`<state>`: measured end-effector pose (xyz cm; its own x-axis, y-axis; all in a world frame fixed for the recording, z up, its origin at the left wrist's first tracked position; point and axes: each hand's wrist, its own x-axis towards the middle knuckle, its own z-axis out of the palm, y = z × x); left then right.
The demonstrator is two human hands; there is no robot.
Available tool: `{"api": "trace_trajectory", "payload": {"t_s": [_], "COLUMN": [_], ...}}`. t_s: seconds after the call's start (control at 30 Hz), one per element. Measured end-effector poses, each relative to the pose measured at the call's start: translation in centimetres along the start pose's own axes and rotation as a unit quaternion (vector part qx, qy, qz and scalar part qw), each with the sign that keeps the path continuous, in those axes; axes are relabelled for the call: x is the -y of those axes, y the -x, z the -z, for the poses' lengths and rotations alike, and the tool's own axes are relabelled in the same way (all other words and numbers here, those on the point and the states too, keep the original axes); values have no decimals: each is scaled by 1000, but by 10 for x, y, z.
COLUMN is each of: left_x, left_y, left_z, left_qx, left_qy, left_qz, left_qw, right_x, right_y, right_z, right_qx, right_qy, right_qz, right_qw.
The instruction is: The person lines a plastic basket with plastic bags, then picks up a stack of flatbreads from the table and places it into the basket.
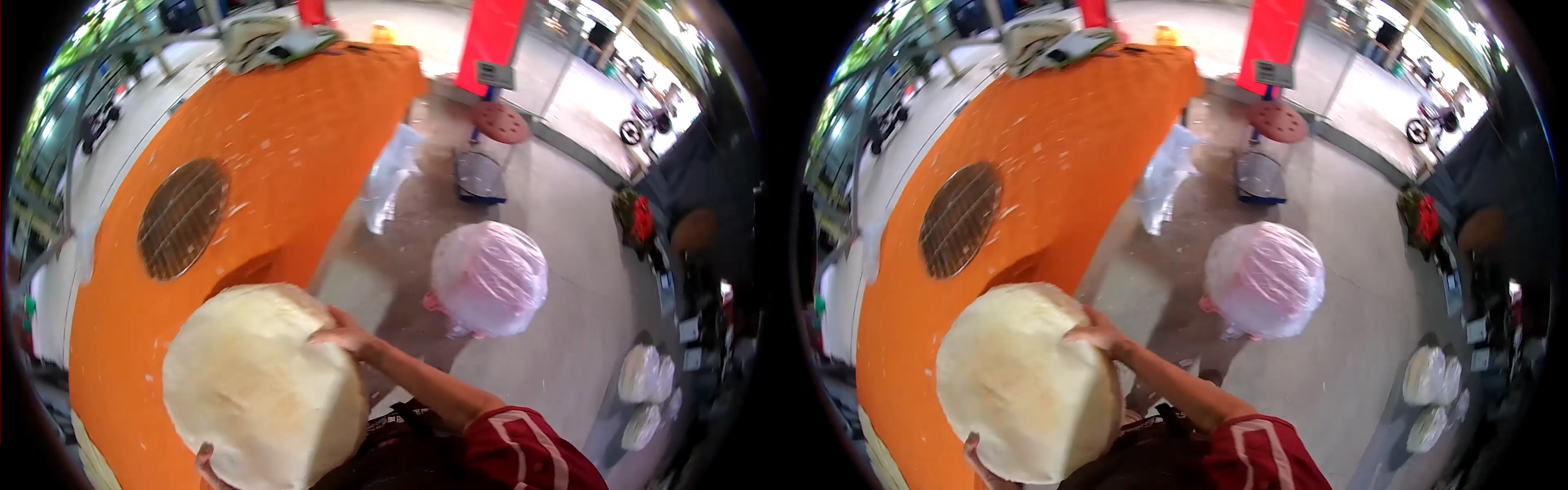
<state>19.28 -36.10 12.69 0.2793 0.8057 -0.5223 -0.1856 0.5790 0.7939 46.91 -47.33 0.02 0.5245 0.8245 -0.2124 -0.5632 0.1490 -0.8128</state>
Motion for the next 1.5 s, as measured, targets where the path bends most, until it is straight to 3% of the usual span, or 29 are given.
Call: {"api": "trace_trajectory", "payload": {"t_s": [0.07,0.13,0.17,0.23,0.3,0.37,0.47,0.57,0.67,0.77,0.9,0.97,1.0,1.07,1.17,1.3,1.4,1.43,1.5], "left_x": [37,73,104,171,236,289,348,401,440,471,531,584,600,612,612,600,615,613,601], "left_y": [13,-18,-43,-73,-76,-42,-2,6,-5,-37,-102,-144,-158,-171,-169,-156,-174,-175,-175], "left_z": [-73,-113,-127,-160,-205,-261,-333,-388,-445,-501,-553,-557,-554,-556,-545,-536,-529,-524,-521], "left_qx": [106,237,264,303,304,330,411,454,485,528,567,536,521,492,484,472,505,516,517], "left_qy": [14,-58,-66,-131,-216,-242,-240,-262,-297,-333,-342,-376,-389,-405,-407,-378,-385,-436,-524], "left_qz": [20,111,122,174,244,305,385,402,409,389,371,349,336,362,356,334,352,272,97], "left_qw": [994,963,954,928,895,860,791,751,714,677,651,671,681,680,688,723,687,685,670], "right_x": [19,64,76,87,99,85,94,81,64,15,14,-67,-88,-74,-71,-7,-65,-75,-59], "right_y": [47,116,149,214,279,334,388,409,392,380,297,297,284,280,288,270,305,313,311], "right_z": [86,144,173,235,272,305,319,337,362,408,451,503,522,530,524,515,538,536,508], "right_qx": [-123,-248,-322,-325,-383,-519,-564,-632,-644,-637,-644,-687,-710,-651,-669,-617,-697,-695,-678], "right_qy": [-57,-52,-58,-76,-98,-106,-121,-125,-119,-167,-219,-315,-277,-315,-349,-350,-314,-288,-325], "right_qz": [-25,-18,-33,41,31,32,77,110,182,217,232,129,111,143,135,103,50,14,33], "right_qw": [990,967,945,942,918,847,813,757,734,720,695,642,638,676,642,698,643,659,658]}}
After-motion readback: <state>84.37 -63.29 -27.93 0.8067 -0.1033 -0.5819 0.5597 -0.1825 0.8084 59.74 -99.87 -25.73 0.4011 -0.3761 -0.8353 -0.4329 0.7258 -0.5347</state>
